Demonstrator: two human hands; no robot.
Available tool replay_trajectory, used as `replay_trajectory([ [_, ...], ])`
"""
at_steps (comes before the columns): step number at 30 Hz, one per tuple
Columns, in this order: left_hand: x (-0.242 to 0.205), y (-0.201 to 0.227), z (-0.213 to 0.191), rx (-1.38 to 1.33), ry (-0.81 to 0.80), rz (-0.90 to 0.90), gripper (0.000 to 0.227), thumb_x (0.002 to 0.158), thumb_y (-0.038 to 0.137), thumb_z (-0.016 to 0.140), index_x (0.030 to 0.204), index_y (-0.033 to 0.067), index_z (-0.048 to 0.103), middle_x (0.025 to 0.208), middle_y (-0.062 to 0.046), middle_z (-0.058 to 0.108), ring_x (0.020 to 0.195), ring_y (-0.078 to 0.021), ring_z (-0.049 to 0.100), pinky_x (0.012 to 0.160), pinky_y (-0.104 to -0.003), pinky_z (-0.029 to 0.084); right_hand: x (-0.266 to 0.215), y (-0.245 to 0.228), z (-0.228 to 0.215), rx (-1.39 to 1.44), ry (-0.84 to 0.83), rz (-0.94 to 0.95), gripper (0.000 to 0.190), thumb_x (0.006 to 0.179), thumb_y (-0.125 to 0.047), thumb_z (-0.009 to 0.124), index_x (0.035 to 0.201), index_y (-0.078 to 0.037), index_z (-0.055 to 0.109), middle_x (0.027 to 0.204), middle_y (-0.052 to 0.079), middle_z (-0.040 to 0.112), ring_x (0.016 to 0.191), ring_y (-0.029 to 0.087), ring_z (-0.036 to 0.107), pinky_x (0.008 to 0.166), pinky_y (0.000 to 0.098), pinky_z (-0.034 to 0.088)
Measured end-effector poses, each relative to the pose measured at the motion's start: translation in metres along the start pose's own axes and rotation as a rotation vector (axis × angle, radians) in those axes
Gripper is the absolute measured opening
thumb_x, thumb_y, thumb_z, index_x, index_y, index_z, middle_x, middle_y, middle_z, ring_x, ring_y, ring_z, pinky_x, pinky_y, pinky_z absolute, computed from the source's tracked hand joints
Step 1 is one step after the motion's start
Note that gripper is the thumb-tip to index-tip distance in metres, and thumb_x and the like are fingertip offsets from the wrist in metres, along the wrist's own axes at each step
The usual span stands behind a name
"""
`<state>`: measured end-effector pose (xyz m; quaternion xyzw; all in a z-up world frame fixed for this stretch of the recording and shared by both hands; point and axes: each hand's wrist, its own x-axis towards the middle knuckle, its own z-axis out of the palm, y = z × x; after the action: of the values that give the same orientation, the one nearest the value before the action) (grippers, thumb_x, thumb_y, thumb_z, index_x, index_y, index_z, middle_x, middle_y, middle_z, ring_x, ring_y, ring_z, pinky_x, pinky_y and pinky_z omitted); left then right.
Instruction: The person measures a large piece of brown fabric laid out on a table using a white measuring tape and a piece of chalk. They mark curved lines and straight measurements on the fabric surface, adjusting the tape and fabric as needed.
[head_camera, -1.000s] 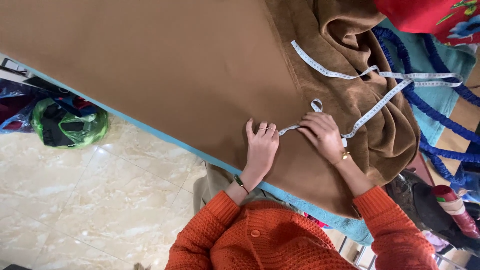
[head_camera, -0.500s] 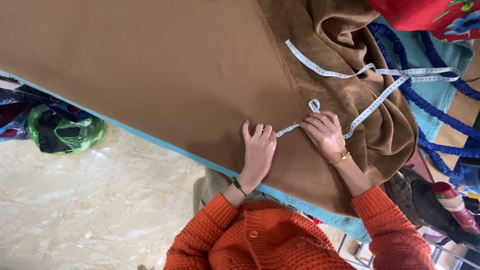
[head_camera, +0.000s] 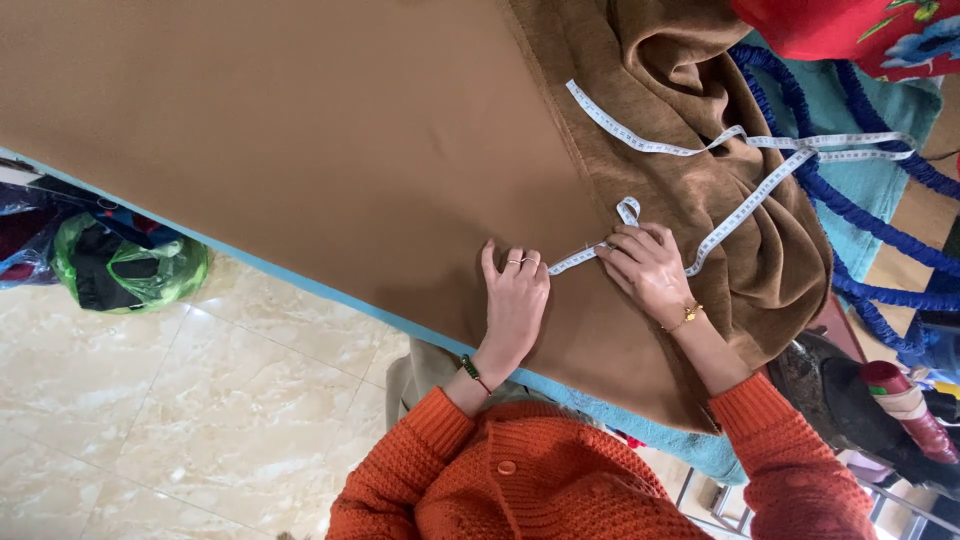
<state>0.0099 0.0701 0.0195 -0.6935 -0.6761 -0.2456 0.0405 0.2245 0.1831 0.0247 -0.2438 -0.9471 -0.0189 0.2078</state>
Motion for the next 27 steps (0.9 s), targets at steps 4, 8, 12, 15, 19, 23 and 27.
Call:
replay_trajectory([
  [4, 0.001, 0.003, -0.003, 0.020, 0.037, 0.017, 0.009, 0.082, 0.000, 0.073, 0.085, 0.0071, 0.076, 0.088, -0.009, 0.065, 0.105, -0.0269, 0.062, 0.112, -0.066, 0.036, 0.006, -0.006, -0.011, -0.057, -0.046, 0.020, 0.004, 0.095, -0.019, 0.070, 0.097, -0.018, 0.073, 0.104, 0.004, 0.071, 0.119, 0.024, 0.065, 0.105, 0.0468, 0.042],
  [8, 0.009, 0.019, -0.025, 0.067, 0.062, 0.001, 0.006, 0.084, 0.000, 0.072, 0.086, 0.0052, 0.075, 0.090, -0.010, 0.066, 0.109, -0.0291, 0.063, 0.114, -0.069, 0.035, 0.002, -0.008, -0.013, -0.103, -0.092, 0.047, 0.011, 0.095, -0.023, 0.065, 0.103, -0.023, 0.073, 0.114, 0.003, 0.069, 0.130, 0.023, 0.061, 0.109, 0.0474, 0.038],
  [12, 0.013, 0.037, -0.019, 0.053, 0.085, 0.021, 0.009, 0.091, 0.002, 0.067, 0.098, 0.0044, 0.071, 0.095, -0.010, 0.062, 0.113, -0.0308, 0.063, 0.112, -0.072, 0.037, 0.001, -0.009, -0.016, -0.085, -0.079, 0.063, 0.015, 0.096, -0.021, 0.063, 0.106, -0.023, 0.074, 0.117, 0.005, 0.068, 0.133, 0.025, 0.059, 0.111, 0.0471, 0.036],
  [15, 0.011, 0.042, -0.004, 0.038, 0.084, 0.146, 0.022, 0.095, 0.006, 0.064, 0.115, 0.0078, 0.071, 0.109, -0.010, 0.061, 0.116, -0.0283, 0.058, 0.111, -0.067, 0.041, -0.004, -0.008, -0.013, -0.071, -0.065, 0.062, 0.018, 0.094, -0.018, 0.063, 0.109, -0.023, 0.073, 0.119, 0.006, 0.067, 0.134, 0.026, 0.058, 0.111, 0.0480, 0.036],
  [19, 0.006, 0.044, 0.006, 0.115, 0.002, 0.176, 0.023, 0.097, 0.007, 0.058, 0.116, 0.0075, 0.071, 0.113, -0.007, 0.059, 0.117, -0.0266, 0.056, 0.104, -0.054, 0.046, -0.010, -0.003, -0.008, -0.057, -0.063, 0.068, 0.021, 0.093, -0.016, 0.063, 0.109, -0.023, 0.073, 0.122, 0.007, 0.067, 0.136, 0.027, 0.057, 0.112, 0.0487, 0.035],
  [23, 0.002, 0.045, 0.009, 0.156, -0.029, 0.231, 0.021, 0.096, 0.006, 0.058, 0.111, 0.0074, 0.072, 0.116, -0.008, 0.061, 0.116, -0.0288, 0.055, 0.098, -0.050, 0.046, -0.009, -0.006, -0.010, -0.023, -0.035, 0.105, 0.023, 0.092, -0.016, 0.064, 0.111, -0.025, 0.074, 0.128, 0.008, 0.065, 0.138, 0.028, 0.055, 0.112, 0.0483, 0.036],
  [27, -0.002, 0.047, 0.017, 0.141, -0.026, 0.229, 0.024, 0.098, 0.003, 0.055, 0.116, 0.0044, 0.071, 0.117, -0.010, 0.059, 0.113, -0.0295, 0.055, 0.095, -0.050, 0.045, -0.021, 0.004, -0.033, 0.113, 0.035, 0.186, 0.035, 0.090, -0.012, 0.066, 0.120, -0.026, 0.074, 0.142, 0.011, 0.059, 0.140, 0.035, 0.051, 0.108, 0.0518, 0.039],
])
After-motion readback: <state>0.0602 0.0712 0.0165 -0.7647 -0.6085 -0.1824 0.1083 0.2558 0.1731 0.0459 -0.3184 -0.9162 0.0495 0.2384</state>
